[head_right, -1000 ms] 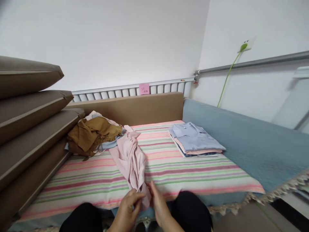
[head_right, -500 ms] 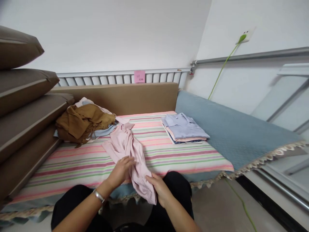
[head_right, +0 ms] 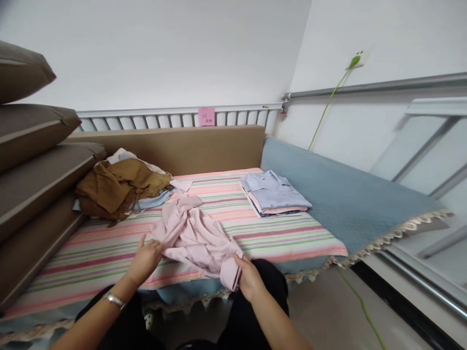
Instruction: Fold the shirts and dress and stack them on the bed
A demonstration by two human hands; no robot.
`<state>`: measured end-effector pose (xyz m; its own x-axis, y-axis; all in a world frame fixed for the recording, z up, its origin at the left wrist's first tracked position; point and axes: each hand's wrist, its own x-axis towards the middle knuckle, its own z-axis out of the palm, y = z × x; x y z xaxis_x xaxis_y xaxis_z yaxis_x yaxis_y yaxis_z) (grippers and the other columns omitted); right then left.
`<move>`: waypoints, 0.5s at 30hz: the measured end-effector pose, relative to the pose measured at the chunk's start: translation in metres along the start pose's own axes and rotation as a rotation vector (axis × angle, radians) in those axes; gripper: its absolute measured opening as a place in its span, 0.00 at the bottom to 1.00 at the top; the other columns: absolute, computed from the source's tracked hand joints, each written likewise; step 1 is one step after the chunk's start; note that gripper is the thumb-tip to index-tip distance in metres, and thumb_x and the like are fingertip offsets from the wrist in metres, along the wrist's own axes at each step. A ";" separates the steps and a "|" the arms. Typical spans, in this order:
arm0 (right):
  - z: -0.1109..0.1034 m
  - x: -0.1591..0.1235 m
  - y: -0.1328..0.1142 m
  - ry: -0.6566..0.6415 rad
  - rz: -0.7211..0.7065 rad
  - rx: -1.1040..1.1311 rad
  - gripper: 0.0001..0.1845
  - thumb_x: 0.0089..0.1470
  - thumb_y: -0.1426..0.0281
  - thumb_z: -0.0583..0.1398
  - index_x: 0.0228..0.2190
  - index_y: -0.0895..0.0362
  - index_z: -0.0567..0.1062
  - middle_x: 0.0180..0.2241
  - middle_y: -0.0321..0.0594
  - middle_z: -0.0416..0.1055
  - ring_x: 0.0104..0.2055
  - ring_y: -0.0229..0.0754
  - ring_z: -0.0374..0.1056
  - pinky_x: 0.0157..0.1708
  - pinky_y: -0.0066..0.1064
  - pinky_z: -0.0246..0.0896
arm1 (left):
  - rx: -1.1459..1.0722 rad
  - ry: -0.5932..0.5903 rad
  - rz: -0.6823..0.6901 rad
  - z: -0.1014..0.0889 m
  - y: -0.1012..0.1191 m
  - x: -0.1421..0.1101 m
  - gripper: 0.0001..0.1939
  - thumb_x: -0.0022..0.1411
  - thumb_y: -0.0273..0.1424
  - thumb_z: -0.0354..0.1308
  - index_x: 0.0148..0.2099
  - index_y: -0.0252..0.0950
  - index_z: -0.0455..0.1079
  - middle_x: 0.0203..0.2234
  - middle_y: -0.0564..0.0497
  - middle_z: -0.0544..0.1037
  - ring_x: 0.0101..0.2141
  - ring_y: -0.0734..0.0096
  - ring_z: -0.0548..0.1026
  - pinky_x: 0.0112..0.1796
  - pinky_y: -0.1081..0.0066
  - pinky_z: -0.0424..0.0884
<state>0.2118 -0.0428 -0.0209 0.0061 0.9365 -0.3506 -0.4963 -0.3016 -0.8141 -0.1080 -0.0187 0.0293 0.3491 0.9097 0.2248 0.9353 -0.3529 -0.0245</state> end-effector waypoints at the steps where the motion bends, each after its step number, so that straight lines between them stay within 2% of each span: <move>1: 0.005 0.001 0.004 -0.003 0.021 0.019 0.23 0.40 0.60 0.65 0.39 0.56 0.73 0.41 0.46 0.75 0.48 0.51 0.69 0.48 0.43 0.61 | 0.015 -0.011 -0.036 0.001 -0.006 -0.013 0.14 0.58 0.22 0.44 0.37 0.36 0.71 0.31 0.47 0.77 0.39 0.61 0.71 0.57 0.48 0.41; 6: 0.041 -0.005 0.018 -0.114 0.121 0.056 0.23 0.41 0.63 0.65 0.40 0.57 0.72 0.38 0.46 0.76 0.44 0.51 0.71 0.47 0.44 0.62 | 0.028 -0.077 -0.212 0.005 -0.039 -0.081 0.19 0.56 0.21 0.43 0.42 0.40 0.71 0.36 0.48 0.78 0.40 0.60 0.72 0.56 0.48 0.43; 10: 0.062 -0.012 0.011 -0.164 0.141 0.064 0.23 0.41 0.65 0.66 0.41 0.58 0.72 0.38 0.45 0.76 0.43 0.49 0.71 0.47 0.42 0.62 | 0.049 -0.030 -0.388 -0.004 -0.062 -0.125 0.18 0.56 0.25 0.44 0.43 0.39 0.71 0.40 0.46 0.78 0.43 0.58 0.73 0.56 0.50 0.46; 12: 0.067 -0.015 0.008 -0.212 0.155 0.022 0.24 0.40 0.65 0.66 0.41 0.58 0.72 0.40 0.46 0.76 0.44 0.49 0.71 0.48 0.41 0.61 | 0.048 -0.012 -0.466 -0.004 -0.070 -0.147 0.18 0.56 0.28 0.45 0.45 0.39 0.71 0.42 0.45 0.78 0.45 0.57 0.73 0.54 0.52 0.51; 15: 0.074 -0.022 0.009 -0.295 0.128 -0.042 0.27 0.40 0.64 0.66 0.44 0.58 0.71 0.44 0.46 0.74 0.47 0.50 0.69 0.50 0.42 0.59 | -0.067 -0.135 -0.546 0.012 -0.073 -0.181 0.19 0.54 0.28 0.45 0.44 0.40 0.72 0.43 0.45 0.78 0.42 0.56 0.75 0.46 0.57 0.63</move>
<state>0.1429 -0.0529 0.0132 -0.3089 0.9000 -0.3075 -0.4405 -0.4220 -0.7924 -0.2389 -0.1547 -0.0216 -0.1761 0.9825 0.0609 0.9781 0.1677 0.1230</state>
